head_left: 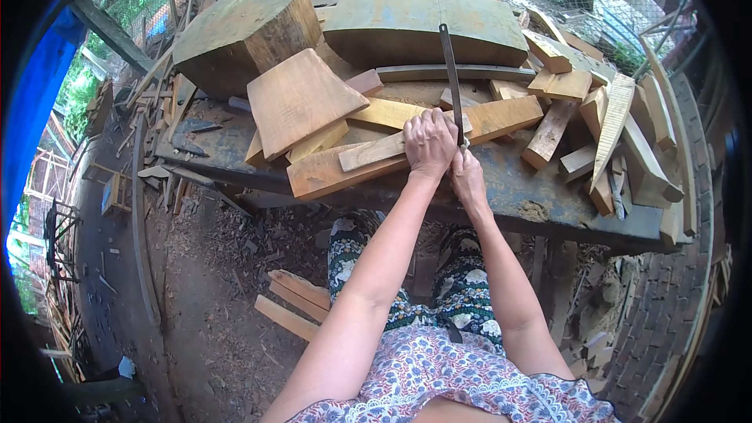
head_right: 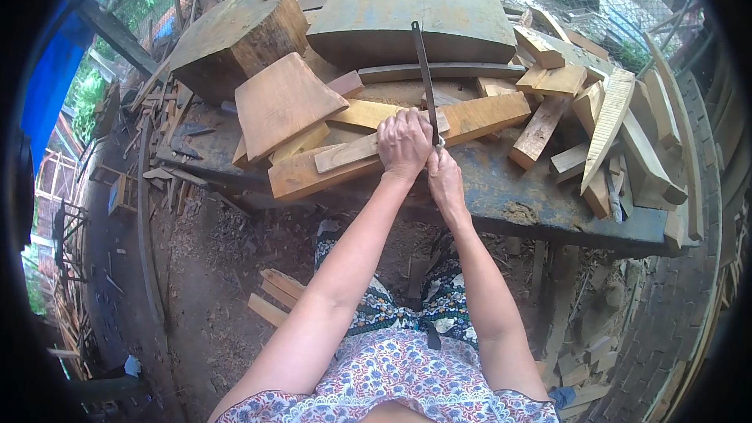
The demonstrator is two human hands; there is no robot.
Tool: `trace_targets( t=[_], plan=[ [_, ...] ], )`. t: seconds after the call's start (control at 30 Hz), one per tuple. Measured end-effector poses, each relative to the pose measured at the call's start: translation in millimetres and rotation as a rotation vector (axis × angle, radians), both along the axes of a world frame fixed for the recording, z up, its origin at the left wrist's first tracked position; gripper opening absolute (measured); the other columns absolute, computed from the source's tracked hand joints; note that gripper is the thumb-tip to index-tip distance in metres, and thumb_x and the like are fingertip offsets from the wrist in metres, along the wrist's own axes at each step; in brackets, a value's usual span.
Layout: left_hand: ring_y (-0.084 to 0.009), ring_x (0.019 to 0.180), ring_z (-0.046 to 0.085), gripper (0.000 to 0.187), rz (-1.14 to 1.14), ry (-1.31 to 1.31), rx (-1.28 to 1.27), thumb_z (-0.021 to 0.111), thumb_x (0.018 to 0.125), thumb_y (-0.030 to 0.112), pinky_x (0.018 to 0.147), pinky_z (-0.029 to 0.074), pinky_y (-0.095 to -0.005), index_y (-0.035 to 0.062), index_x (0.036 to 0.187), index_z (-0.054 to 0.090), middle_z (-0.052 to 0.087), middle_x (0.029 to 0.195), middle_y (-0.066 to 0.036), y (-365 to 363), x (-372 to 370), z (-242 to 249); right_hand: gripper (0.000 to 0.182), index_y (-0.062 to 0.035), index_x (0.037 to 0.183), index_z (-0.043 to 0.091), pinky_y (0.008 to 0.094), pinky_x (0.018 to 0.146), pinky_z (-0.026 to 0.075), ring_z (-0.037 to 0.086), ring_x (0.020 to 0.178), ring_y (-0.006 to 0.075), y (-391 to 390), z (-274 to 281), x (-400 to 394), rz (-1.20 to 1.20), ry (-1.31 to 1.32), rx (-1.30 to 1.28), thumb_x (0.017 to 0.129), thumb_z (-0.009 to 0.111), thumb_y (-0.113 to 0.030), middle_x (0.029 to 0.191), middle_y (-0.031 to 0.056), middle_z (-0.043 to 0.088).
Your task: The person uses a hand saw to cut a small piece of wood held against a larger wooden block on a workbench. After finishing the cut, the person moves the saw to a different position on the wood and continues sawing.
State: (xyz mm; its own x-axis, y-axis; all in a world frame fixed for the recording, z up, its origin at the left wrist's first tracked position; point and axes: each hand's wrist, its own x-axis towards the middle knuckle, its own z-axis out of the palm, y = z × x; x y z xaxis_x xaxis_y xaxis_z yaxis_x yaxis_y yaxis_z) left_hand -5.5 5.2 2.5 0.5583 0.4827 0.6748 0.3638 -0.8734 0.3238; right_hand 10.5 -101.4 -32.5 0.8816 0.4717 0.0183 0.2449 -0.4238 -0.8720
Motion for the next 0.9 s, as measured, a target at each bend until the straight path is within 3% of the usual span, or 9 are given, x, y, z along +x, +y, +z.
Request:
trace_targets(
  t=[0.47, 0.9],
  plan=[
    [-0.0264, 0.071, 0.061, 0.019, 0.005, 0.008, 0.012, 0.052, 0.084, 0.018, 0.072, 0.046, -0.0389, 0.0044, 0.083, 0.064, 0.064, 0.078, -0.010, -0.4, -0.6, 0.9, 0.044, 0.0009, 0.093, 0.058, 0.0497, 0.076, 0.045, 0.059, 0.090, 0.0457, -5.7, 32.1, -4.6, 0.046, 0.054, -0.074, 0.099, 0.038, -0.038, 0.088, 0.0255, 0.063],
    [-0.0261, 0.072, 0.061, 0.017, 0.002, -0.002, 0.012, 0.052, 0.084, 0.019, 0.071, 0.046, -0.0386, 0.0060, 0.080, 0.062, 0.063, 0.077, -0.010, 0.4, 0.6, -0.6, 0.040, 0.0022, 0.097, 0.056, 0.0512, 0.076, 0.044, 0.058, 0.092, 0.0474, -1.5, 20.0, -6.0, 0.011, -0.029, -0.041, 0.099, 0.040, -0.035, 0.090, 0.0278, 0.062]
  ],
)
